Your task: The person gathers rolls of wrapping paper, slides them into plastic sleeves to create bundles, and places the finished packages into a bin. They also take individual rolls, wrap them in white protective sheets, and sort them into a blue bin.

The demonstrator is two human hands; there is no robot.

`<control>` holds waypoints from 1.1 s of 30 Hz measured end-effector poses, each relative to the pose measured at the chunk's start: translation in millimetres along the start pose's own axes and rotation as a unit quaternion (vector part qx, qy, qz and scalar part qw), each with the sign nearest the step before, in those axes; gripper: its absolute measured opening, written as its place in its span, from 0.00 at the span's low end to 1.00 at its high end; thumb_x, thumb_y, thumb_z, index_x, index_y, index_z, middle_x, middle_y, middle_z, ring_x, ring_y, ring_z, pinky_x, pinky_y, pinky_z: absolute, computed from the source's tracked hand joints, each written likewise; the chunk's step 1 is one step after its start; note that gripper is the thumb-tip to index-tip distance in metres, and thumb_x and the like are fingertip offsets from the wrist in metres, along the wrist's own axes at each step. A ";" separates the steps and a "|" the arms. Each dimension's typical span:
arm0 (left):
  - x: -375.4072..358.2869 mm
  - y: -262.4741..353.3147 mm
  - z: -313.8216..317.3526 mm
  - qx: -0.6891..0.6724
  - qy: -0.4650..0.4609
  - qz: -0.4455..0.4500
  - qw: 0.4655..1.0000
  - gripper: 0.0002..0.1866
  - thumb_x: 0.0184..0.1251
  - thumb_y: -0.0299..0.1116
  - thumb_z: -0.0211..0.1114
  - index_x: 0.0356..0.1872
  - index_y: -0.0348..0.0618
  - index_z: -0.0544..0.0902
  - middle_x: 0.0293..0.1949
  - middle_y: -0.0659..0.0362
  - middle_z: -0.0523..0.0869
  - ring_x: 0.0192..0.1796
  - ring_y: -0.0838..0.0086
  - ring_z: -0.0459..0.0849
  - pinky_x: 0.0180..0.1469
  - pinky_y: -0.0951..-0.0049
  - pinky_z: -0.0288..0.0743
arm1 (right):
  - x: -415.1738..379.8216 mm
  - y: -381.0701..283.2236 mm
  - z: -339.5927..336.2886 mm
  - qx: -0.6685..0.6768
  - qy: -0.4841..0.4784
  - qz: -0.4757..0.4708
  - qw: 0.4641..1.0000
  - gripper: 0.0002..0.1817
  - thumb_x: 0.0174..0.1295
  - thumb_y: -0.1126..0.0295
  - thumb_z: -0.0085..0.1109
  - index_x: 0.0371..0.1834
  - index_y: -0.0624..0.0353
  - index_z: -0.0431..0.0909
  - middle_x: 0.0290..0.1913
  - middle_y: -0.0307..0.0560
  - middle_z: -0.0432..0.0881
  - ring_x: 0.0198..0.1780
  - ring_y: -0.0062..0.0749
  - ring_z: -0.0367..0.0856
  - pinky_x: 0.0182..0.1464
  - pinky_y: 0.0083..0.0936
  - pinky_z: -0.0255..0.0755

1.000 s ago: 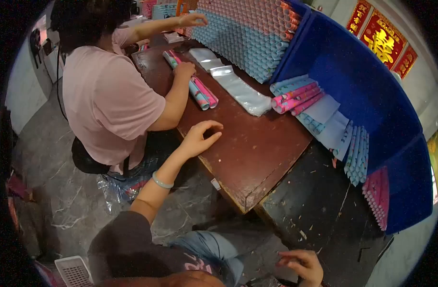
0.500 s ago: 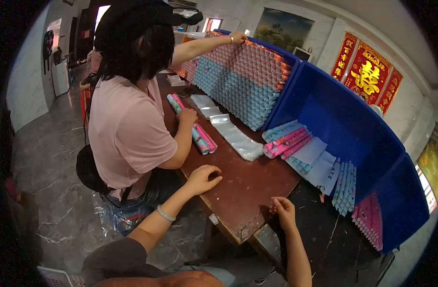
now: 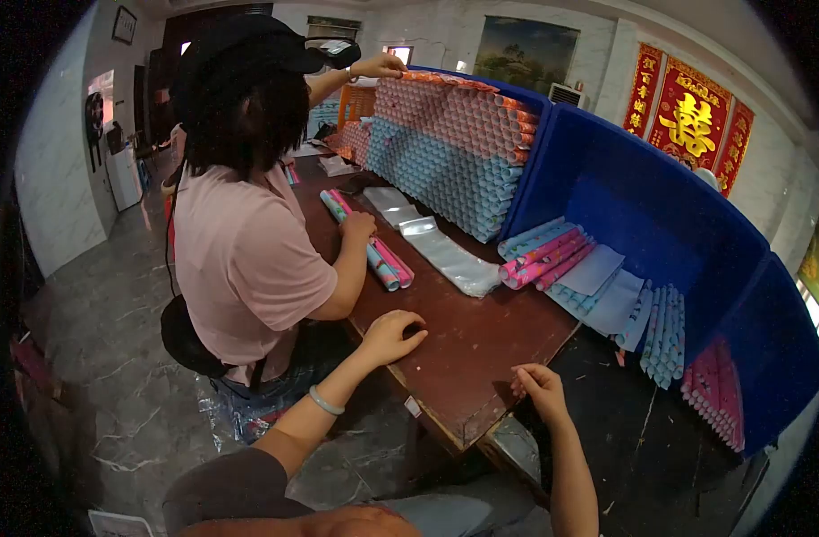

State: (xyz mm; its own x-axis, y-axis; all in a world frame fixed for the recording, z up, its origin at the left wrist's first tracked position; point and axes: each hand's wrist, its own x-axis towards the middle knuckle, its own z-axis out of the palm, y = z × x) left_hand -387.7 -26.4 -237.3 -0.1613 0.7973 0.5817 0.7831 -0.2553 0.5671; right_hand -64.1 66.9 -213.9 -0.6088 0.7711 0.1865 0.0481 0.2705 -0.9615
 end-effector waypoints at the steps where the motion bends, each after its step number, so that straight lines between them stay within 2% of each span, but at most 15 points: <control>1: -0.1 0.4 -0.3 0.000 0.002 0.000 1.000 0.13 0.59 0.40 0.65 0.39 0.41 0.83 0.39 0.51 0.84 0.45 0.57 0.82 0.47 0.61 0.75 | 0.2 0.8 -0.1 -0.004 0.000 0.001 1.000 0.11 0.68 0.68 0.54 0.44 0.65 0.80 0.29 0.41 0.82 0.28 0.20 0.78 0.32 0.17 0.70; 13: 0.9 3.3 -1.3 0.019 0.005 0.027 0.999 0.14 0.58 0.40 0.65 0.38 0.40 0.83 0.38 0.50 0.85 0.45 0.57 0.82 0.50 0.60 0.74 | 1.6 4.8 0.3 0.016 -0.024 0.001 1.000 0.10 0.68 0.68 0.56 0.44 0.63 0.81 0.30 0.41 0.82 0.29 0.20 0.79 0.31 0.19 0.72; 15: 1.2 1.0 -1.2 0.032 -0.027 0.019 0.999 0.14 0.59 0.40 0.66 0.39 0.41 0.83 0.41 0.52 0.84 0.48 0.58 0.81 0.51 0.61 0.74 | 0.7 3.8 6.0 -0.055 -0.027 0.004 0.998 0.10 0.69 0.69 0.54 0.44 0.64 0.81 0.28 0.42 0.82 0.28 0.20 0.78 0.31 0.16 0.70; 22: 1.6 1.7 -1.3 0.039 -0.031 0.043 0.998 0.13 0.59 0.40 0.66 0.40 0.42 0.83 0.41 0.53 0.85 0.48 0.58 0.81 0.51 0.61 0.74 | 1.7 7.6 2.5 -0.044 -0.069 -0.004 0.997 0.09 0.68 0.72 0.55 0.45 0.65 0.81 0.28 0.41 0.82 0.29 0.19 0.78 0.33 0.17 0.72; 24: 0.1 3.7 -1.0 0.045 -0.030 0.042 0.998 0.13 0.59 0.40 0.65 0.40 0.42 0.82 0.41 0.53 0.85 0.48 0.58 0.81 0.51 0.61 0.74 | -1.0 11.6 1.4 -0.025 -0.079 0.007 0.997 0.10 0.68 0.71 0.55 0.45 0.66 0.81 0.31 0.42 0.82 0.31 0.21 0.79 0.35 0.20 0.74; 33: 0.9 4.5 2.9 0.064 -0.022 0.062 0.996 0.12 0.57 0.38 0.66 0.37 0.40 0.82 0.40 0.53 0.85 0.48 0.58 0.82 0.52 0.62 0.75 | -4.2 7.6 5.6 -0.015 -0.095 0.003 0.995 0.10 0.67 0.71 0.56 0.45 0.66 0.82 0.32 0.42 0.83 0.33 0.21 0.81 0.36 0.20 0.75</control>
State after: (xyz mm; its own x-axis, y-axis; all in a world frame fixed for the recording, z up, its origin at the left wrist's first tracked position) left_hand -382.6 -25.2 -235.9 -0.0355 0.7878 0.6149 0.8658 -0.2830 0.4126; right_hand -65.7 62.5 -223.1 -0.7469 0.6508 0.1363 0.0748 0.2859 -0.9553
